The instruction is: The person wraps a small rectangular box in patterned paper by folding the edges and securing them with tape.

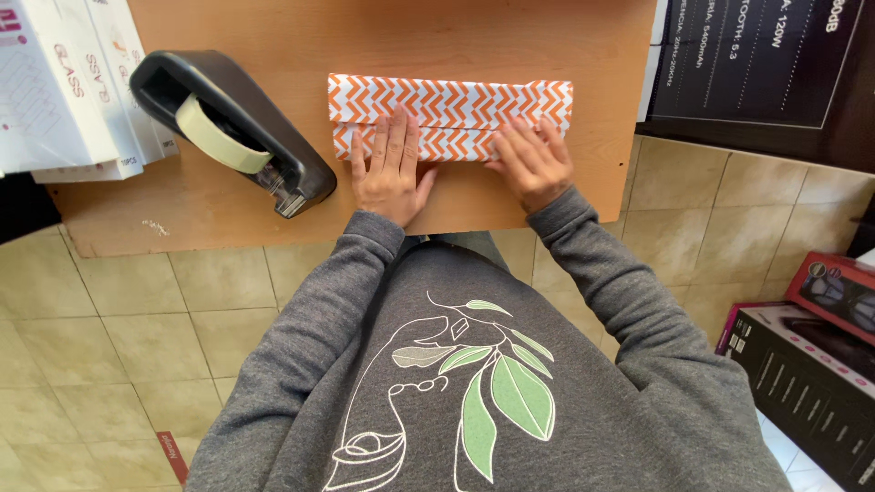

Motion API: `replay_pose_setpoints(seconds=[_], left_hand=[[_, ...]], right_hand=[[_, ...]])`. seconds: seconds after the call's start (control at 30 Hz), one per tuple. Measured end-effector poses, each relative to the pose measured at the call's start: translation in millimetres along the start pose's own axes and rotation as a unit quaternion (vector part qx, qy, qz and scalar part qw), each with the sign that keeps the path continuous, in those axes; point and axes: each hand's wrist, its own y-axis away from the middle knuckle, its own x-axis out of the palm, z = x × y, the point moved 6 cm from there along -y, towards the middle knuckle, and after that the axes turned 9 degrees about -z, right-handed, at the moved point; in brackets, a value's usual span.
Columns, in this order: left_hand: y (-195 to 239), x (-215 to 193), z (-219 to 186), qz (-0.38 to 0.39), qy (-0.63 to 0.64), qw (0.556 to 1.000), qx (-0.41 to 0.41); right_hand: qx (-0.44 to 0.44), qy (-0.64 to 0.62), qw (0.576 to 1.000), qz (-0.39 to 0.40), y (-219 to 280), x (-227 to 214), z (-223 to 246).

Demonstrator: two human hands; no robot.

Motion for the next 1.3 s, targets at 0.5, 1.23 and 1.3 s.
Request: replay_pose_setpoints(seconds=[0.5, 1.23, 1.3], left_hand=[[78.7, -118.6, 76.5, -0.247, 0.188, 0.803, -0.509], [81.4, -99.2, 108.5, -0.177, 0.474, 0.474, -0.720], [76.2, -108.7, 106.1, -0.183, 0.450, 0.520, -0.703]], right_hand=[[-0.040, -0.047, 0.997, 0.045, -17.3, -9.8, -14.7], [-0.009, -0.084, 0.994, 0.076, -11.3, -8.0, -18.4], [0.014, -0.065, 0.990, 0.122, -17.2, -9.6, -14.9]])
